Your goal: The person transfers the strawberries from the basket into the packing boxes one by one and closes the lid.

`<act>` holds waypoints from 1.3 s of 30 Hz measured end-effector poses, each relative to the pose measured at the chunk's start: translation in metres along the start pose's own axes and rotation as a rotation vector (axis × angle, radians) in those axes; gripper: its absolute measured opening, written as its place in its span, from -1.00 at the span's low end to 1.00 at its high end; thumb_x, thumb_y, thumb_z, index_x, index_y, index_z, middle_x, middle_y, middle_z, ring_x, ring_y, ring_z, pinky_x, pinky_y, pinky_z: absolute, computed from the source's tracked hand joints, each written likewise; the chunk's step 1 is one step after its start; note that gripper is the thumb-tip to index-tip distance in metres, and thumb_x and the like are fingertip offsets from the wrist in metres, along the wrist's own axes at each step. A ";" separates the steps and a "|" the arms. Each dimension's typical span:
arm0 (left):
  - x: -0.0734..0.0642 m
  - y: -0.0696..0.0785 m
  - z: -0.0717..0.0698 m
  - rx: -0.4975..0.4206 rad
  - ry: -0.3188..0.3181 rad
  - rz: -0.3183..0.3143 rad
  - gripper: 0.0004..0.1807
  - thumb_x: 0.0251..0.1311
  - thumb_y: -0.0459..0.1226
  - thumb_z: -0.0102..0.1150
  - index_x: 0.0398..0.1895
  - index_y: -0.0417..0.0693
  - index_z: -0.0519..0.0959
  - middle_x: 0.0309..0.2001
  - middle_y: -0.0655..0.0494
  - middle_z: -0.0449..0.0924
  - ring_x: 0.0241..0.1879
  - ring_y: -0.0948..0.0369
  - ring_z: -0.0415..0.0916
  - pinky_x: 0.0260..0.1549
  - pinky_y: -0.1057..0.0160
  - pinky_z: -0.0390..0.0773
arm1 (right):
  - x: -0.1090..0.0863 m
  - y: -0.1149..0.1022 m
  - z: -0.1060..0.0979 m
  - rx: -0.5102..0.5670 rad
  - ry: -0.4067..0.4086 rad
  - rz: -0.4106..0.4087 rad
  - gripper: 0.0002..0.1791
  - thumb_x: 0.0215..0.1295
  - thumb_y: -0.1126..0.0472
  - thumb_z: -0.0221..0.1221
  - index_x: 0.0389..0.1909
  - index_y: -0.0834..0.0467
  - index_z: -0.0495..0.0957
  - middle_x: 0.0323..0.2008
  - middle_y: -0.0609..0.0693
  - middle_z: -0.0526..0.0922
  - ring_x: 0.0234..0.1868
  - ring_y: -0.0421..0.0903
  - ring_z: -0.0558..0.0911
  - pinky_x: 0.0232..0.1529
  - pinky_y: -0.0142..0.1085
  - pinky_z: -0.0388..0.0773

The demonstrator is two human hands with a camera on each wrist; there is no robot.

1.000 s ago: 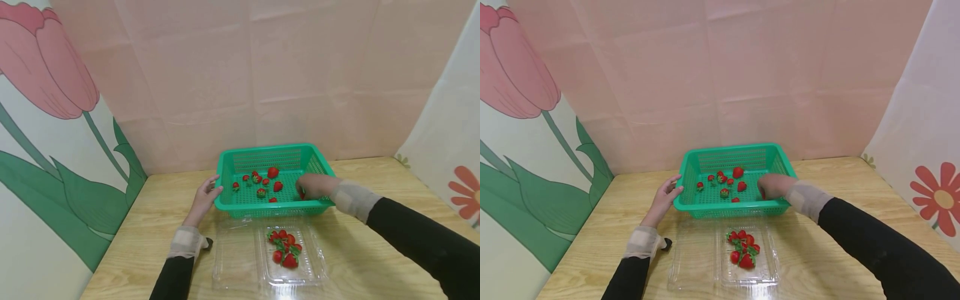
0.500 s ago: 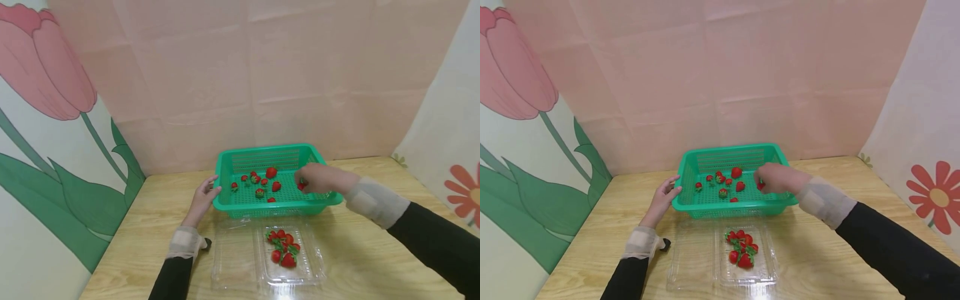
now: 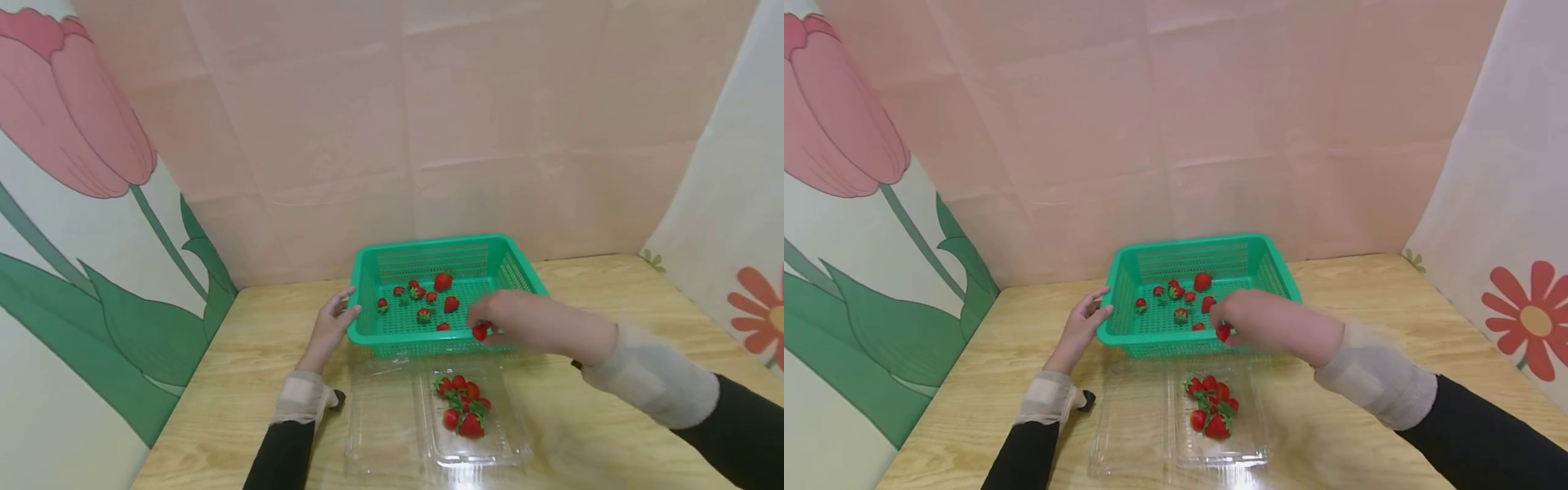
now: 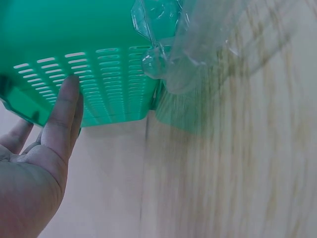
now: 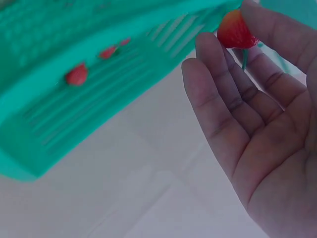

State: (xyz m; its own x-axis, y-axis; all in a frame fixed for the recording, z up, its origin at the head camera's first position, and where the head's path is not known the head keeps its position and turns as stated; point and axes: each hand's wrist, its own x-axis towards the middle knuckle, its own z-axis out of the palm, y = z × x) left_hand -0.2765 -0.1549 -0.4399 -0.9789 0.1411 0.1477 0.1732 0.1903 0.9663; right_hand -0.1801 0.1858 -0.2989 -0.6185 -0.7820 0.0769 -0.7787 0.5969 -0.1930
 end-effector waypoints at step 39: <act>0.000 0.000 0.000 -0.025 -0.010 -0.013 -0.49 0.34 -0.11 0.15 0.35 0.23 0.39 0.08 -0.04 0.54 0.04 0.06 0.51 -0.15 0.11 0.53 | 0.015 -0.053 0.117 -0.088 -0.283 -0.212 -0.67 -0.17 0.39 0.31 -0.66 -0.12 0.46 -0.68 -0.37 0.29 -0.61 -0.36 0.27 -0.53 -0.52 0.23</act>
State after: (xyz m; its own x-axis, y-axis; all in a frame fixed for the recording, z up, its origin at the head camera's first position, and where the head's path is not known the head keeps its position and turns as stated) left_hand -0.2761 -0.1545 -0.4397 -0.9799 0.1481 0.1335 0.1579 0.1677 0.9731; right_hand -0.1354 0.1217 -0.4024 -0.3981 -0.9015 -0.1698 -0.9004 0.4195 -0.1157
